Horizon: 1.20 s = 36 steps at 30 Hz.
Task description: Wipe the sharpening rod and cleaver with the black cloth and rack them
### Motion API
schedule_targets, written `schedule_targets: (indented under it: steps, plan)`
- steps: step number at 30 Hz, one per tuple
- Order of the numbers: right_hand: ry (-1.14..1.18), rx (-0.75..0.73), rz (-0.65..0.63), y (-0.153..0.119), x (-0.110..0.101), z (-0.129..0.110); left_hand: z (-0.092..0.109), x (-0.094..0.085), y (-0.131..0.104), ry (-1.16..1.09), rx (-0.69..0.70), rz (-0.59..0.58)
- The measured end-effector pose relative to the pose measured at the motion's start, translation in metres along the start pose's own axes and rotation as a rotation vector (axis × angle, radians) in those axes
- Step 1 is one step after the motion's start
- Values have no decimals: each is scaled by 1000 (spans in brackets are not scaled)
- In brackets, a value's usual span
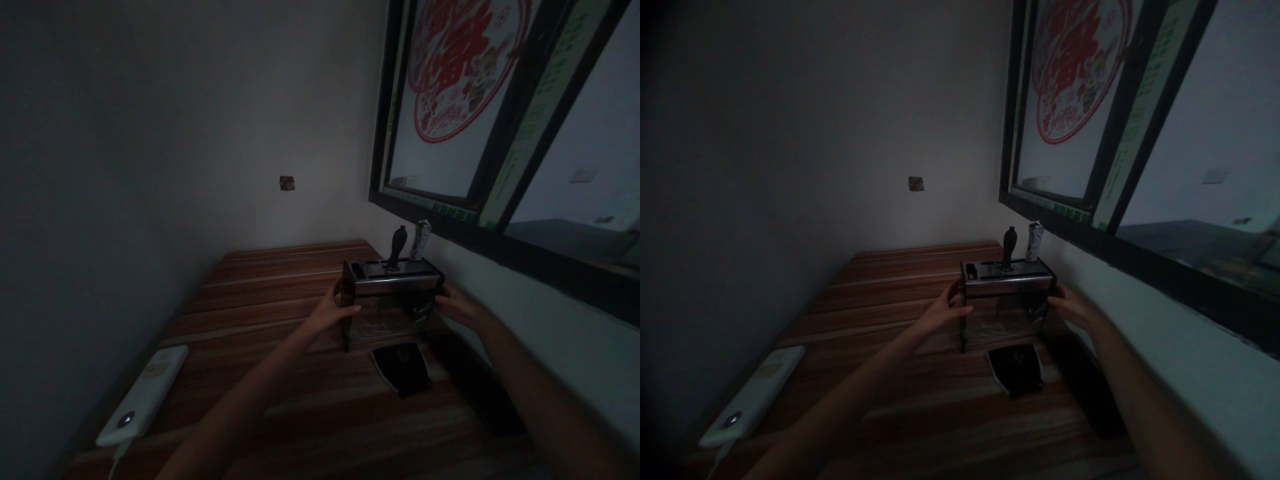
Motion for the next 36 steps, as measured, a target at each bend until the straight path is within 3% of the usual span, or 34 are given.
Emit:
schedule_targets:
  steps: [6,12,21,25,28,36]
  plan:
    - [-38,-5,-66,8,1,-5,3,-3,7,10,20,-23]
    - [-39,37,-84,9,2,-4,8,5,3,-90,17,-111]
    - [-110,35,-159,10,14,-27,6,-8,8,-14,52,4]
    - [-131,-11,-180,17,30,-40,12,-26,6,28,55,15]
    - [-152,-49,-186,23,50,-51,22,-49,1,133,92,40]
    - [-209,-169,-294,32,138,-78,48,-121,-37,221,128,-5]
Point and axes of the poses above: each hand's wrist, its own y-axis towards the middle knuckle, its own x-axis out of the palm, z = x × y, the point moved 6 cm from there along y, towards the middle knuckle
